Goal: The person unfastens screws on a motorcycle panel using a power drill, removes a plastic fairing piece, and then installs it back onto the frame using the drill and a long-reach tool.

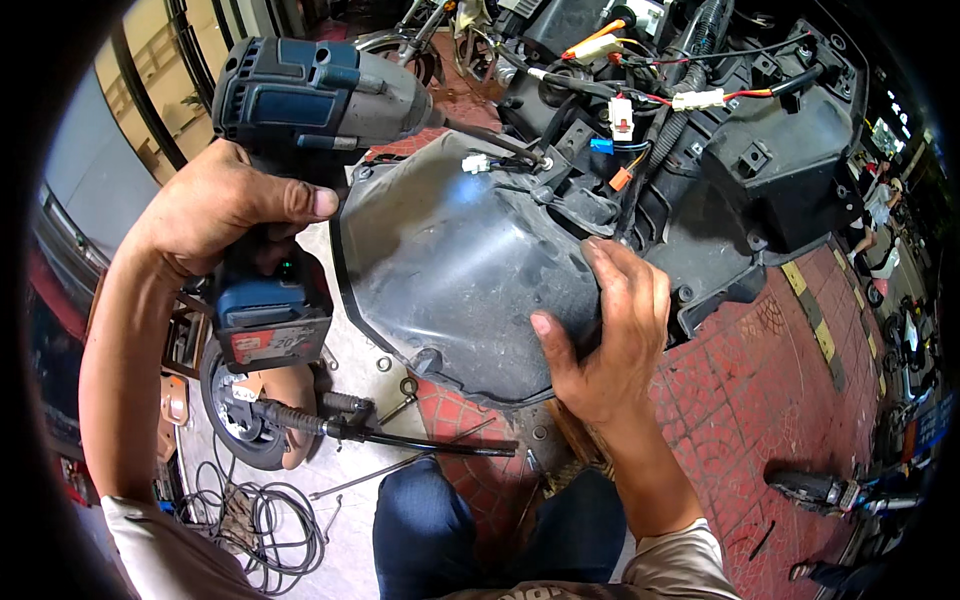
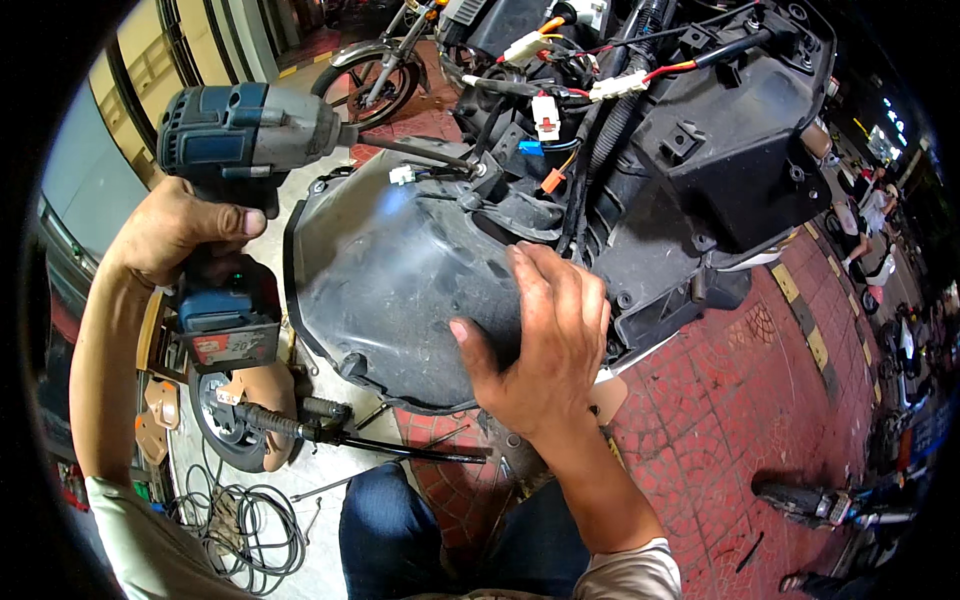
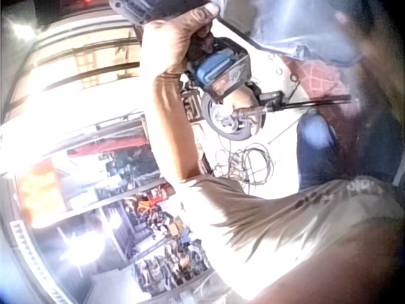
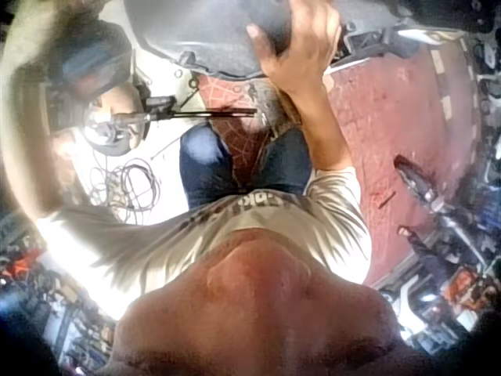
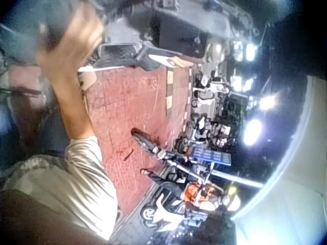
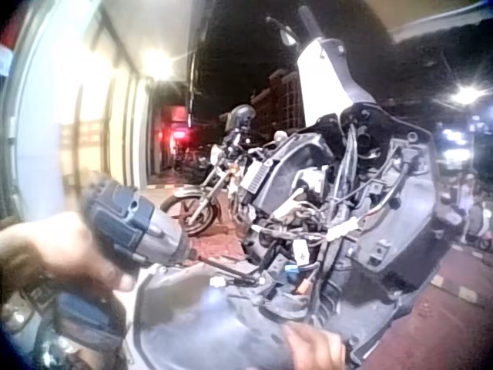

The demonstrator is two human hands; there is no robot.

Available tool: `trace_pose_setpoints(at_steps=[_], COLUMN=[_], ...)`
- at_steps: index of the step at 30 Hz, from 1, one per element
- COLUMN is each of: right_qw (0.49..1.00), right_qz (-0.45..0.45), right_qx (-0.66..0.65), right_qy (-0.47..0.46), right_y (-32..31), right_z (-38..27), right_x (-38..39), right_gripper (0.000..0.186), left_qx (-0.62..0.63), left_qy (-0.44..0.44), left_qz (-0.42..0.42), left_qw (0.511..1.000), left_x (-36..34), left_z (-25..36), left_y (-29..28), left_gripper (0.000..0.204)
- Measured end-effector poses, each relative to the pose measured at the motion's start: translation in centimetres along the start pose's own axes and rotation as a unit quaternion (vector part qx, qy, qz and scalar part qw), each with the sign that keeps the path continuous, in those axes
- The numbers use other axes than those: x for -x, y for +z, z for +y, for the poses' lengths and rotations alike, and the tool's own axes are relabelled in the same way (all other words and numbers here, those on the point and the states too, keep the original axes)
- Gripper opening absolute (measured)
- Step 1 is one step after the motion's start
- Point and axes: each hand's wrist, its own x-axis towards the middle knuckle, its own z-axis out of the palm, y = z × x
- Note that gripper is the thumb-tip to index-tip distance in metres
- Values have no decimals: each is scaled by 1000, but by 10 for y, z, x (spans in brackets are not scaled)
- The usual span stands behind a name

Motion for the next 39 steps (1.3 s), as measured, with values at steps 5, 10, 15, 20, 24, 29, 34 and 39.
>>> trace_pose_setpoints(at_steps=[5,10,15,20,24,29,34,39], right_qw=[1000,1000,1000,1000,1000,1000,1000,1000], right_qz=[1,1,-5,-15,-21,-9,-12,-15], right_qx=[-9,-5,-12,-10,4,17,20,23], right_qy=[-6,-6,-6,-14,0,-7,0,2], right_y=[1,0,-2,-3,-3,-1,-1,-1], right_z=[-1,1,-3,-3,-8,-5,-7,-13], right_x=[-2,-1,-2,-4,-6,-6,-5,-7], right_gripper=[69,69,70,69,68,66,66,66], left_qx=[-11,47,21,43,51,41,8,14], left_qy=[2,31,20,19,59,54,91,115], left_qz=[8,-19,-11,-43,-53,-59,-64,-61], left_qw=[1000,998,1000,998,996,996,994,991], left_x=[-15,-19,-20,-28,-25,-31,-36,-36], left_z=[-32,-36,-33,-39,-39,-39,-44,-52], left_y=[-5,1,-3,-7,-5,-9,-12,-11], left_gripper=[24,23,24,26,33,34,24,23])
